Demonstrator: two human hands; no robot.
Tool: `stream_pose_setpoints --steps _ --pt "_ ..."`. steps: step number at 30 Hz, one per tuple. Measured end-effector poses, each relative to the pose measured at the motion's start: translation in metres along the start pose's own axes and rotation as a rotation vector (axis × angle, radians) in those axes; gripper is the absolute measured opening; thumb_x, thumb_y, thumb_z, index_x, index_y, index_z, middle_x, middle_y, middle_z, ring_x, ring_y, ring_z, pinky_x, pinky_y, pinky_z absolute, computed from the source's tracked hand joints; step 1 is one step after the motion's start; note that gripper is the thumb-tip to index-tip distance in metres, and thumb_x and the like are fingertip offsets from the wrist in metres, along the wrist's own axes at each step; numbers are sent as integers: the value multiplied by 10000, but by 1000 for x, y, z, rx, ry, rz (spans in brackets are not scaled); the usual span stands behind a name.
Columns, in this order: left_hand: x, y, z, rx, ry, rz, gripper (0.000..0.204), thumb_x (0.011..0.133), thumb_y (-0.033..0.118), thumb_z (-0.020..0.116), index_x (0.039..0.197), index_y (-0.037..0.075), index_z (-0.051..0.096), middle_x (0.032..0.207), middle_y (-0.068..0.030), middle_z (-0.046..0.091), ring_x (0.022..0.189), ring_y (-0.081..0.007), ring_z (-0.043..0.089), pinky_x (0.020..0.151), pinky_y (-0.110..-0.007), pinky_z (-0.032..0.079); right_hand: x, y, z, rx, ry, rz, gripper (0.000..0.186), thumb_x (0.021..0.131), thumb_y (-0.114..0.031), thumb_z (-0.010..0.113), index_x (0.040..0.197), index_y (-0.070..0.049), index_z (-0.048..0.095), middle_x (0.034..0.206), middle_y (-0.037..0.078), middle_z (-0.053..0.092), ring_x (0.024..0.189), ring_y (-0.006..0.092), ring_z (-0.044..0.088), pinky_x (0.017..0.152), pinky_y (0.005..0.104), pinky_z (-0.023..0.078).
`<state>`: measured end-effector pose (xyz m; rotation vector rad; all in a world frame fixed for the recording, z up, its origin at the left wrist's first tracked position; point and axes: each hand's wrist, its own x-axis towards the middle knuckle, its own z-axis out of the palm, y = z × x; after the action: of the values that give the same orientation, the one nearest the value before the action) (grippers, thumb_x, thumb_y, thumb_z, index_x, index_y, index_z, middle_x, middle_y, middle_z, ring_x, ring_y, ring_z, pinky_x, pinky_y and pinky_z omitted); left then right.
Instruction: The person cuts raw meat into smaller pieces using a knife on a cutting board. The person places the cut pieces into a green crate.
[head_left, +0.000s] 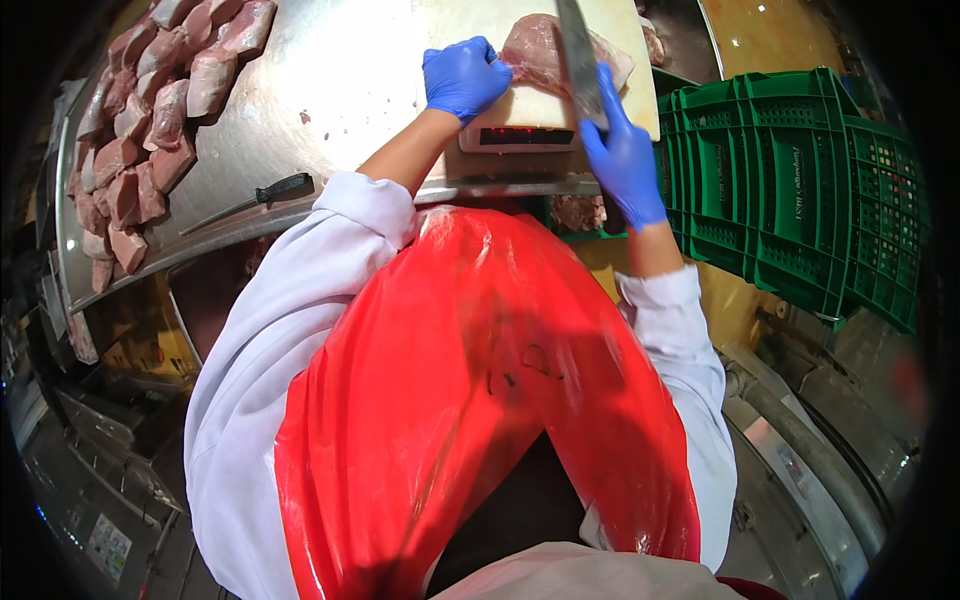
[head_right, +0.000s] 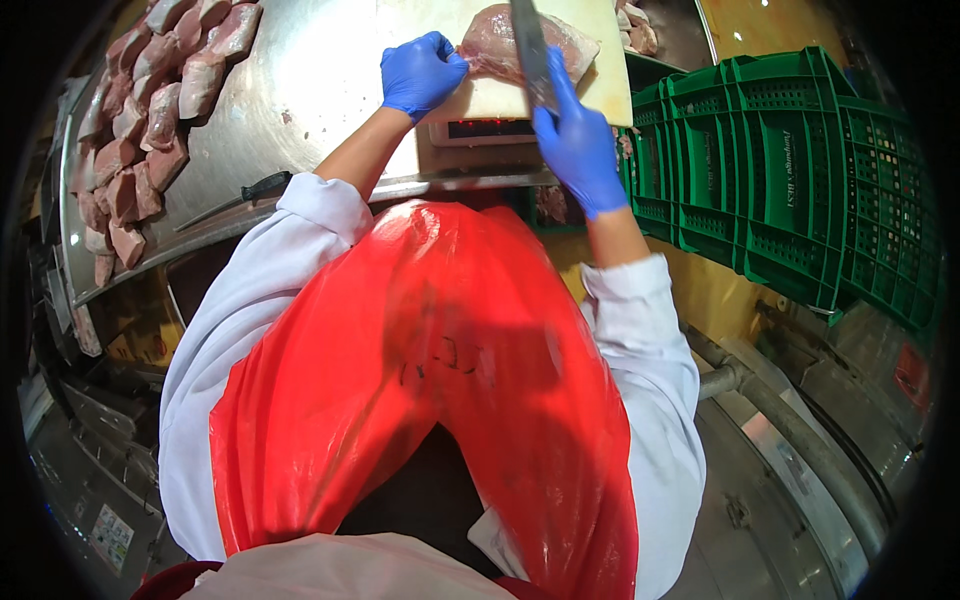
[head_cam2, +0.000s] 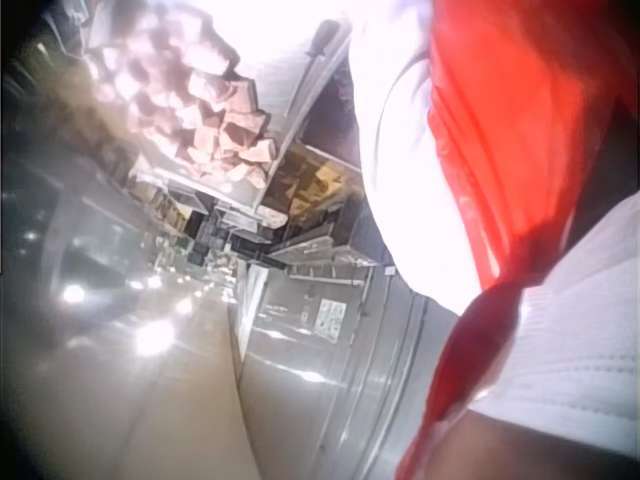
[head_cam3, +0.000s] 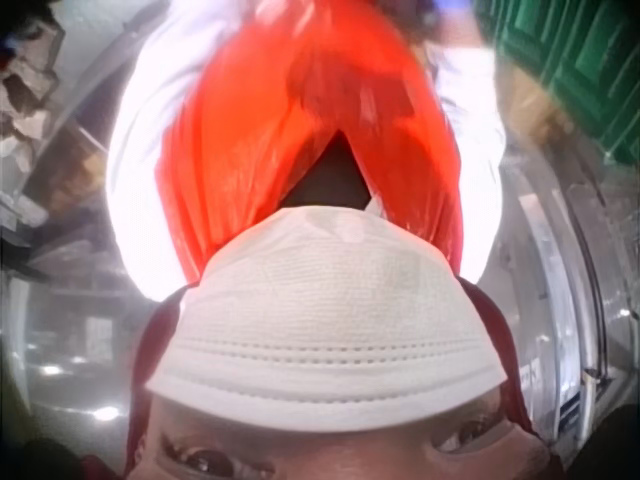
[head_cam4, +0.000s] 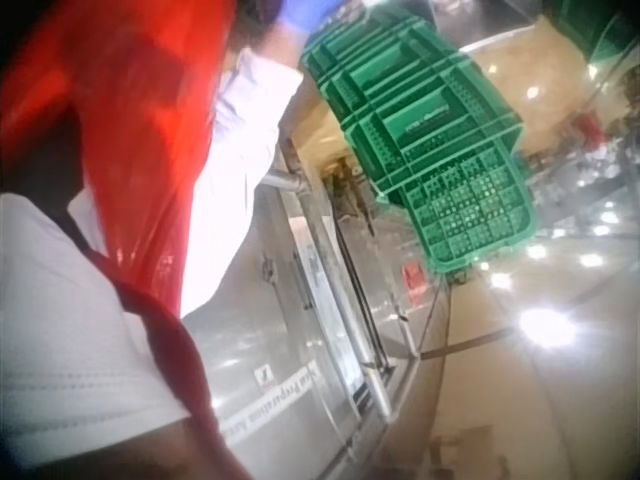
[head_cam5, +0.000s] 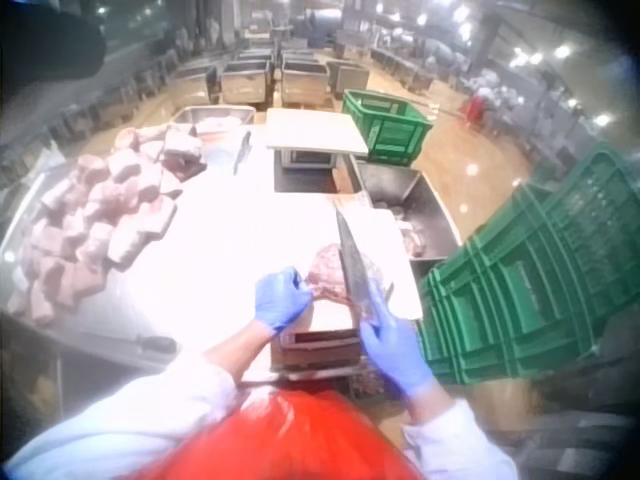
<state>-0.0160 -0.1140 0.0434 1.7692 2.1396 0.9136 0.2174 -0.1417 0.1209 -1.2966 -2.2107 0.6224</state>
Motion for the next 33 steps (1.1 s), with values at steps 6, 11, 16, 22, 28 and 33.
stream_pose_setpoints --steps 6,11,16,22,28,33 --pt "-9 -7 2 11 45 55 212 791 350 673 756 142 703 734 -80 707 699 -294 674 784 -405 456 65 -20 52 -348 -144 -77 695 898 -172 564 1548 -215 321 799 239 686 739 428 685 675 534 536" --pt "-16 -7 0 77 47 28 205 802 339 676 772 138 701 768 -101 711 713 -300 675 791 -405 458 28 -5 28 -662 -323 -296 763 854 -65 541 1562 -217 299 786 179 689 662 347 680 600 472 545" --pt "-8 -28 -10 68 128 -25 193 823 317 654 779 134 697 782 -108 715 727 -306 684 790 -416 475 -49 30 -70 -813 -513 -279 839 827 -27 552 1582 -249 261 725 127 621 551 319 615 499 446 496" --pt "6 -74 -30 -616 287 -74 158 893 170 632 909 13 639 851 -125 714 771 -210 685 761 -337 551 -90 42 -85 -276 -339 -47 754 867 -59 609 1556 -210 341 841 194 685 644 373 659 584 426 526" --pt "30 -97 -39 -1710 20 -296 174 980 138 490 859 21 535 944 -119 650 877 -211 631 865 -354 499 -19 -12 17 -56 65 30 730 897 -128 621 1559 -185 320 830 210 699 715 385 693 635 433 536" --pt "47 -98 -66 -1836 -16 -562 157 958 176 515 913 41 581 824 -72 592 704 -168 507 714 -315 438 36 -4 55 -304 147 29 695 895 -164 641 1526 -303 383 829 190 696 724 381 689 642 444 552"
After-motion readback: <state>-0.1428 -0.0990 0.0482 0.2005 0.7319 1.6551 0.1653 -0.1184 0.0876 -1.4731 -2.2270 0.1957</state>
